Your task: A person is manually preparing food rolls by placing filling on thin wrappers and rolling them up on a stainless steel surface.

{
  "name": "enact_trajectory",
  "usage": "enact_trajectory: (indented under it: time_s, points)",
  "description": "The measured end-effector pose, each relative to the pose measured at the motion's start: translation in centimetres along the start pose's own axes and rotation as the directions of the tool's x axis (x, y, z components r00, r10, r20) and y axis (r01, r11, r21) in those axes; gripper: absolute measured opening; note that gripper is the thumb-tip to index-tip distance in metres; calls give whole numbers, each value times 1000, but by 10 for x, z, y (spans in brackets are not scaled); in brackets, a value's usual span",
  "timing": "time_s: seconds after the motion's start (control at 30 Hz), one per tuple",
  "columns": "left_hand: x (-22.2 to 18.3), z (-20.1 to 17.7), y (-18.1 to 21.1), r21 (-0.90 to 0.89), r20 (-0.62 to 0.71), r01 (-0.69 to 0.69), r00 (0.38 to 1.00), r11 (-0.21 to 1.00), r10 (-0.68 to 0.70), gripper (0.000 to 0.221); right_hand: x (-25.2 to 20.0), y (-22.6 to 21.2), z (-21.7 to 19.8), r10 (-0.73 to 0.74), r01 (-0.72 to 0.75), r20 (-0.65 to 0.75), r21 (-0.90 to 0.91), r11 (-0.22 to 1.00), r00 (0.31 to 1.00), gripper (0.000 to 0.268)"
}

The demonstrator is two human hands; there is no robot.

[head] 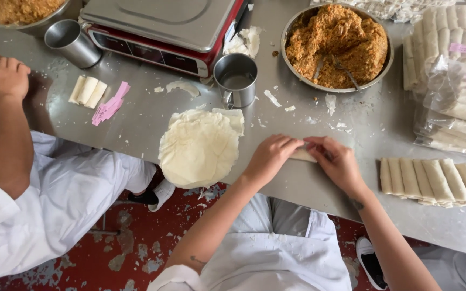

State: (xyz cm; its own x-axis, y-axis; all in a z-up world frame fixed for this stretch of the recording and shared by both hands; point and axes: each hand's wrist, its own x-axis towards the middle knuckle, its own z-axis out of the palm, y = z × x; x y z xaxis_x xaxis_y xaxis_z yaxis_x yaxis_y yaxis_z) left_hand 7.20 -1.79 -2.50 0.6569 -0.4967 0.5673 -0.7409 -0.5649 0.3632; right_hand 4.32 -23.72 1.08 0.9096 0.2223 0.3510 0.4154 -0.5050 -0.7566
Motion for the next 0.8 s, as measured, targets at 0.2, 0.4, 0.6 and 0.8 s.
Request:
enact_trajectory:
  time_s: [0.2,0.4,0.6,0.8]
  points:
    - [-4,-4,-3,-142,124,104,988,984,-87,33,7,-24,-15,-218,250,161,-219,943,963,16]
    - [9,20,-3,64,22,41,999,997,-43,14,18,4,-6,-213,261,156,-441,859,964,18]
    - [4,25,7,85,-3,60,998,995,-60,21,3,0,6,-229,282,167,-484,828,959,23]
    - [-50,-32,71,-88,65,0,998,996,5,16,-77,-22,0,-215,276,178,-486,830,960,23]
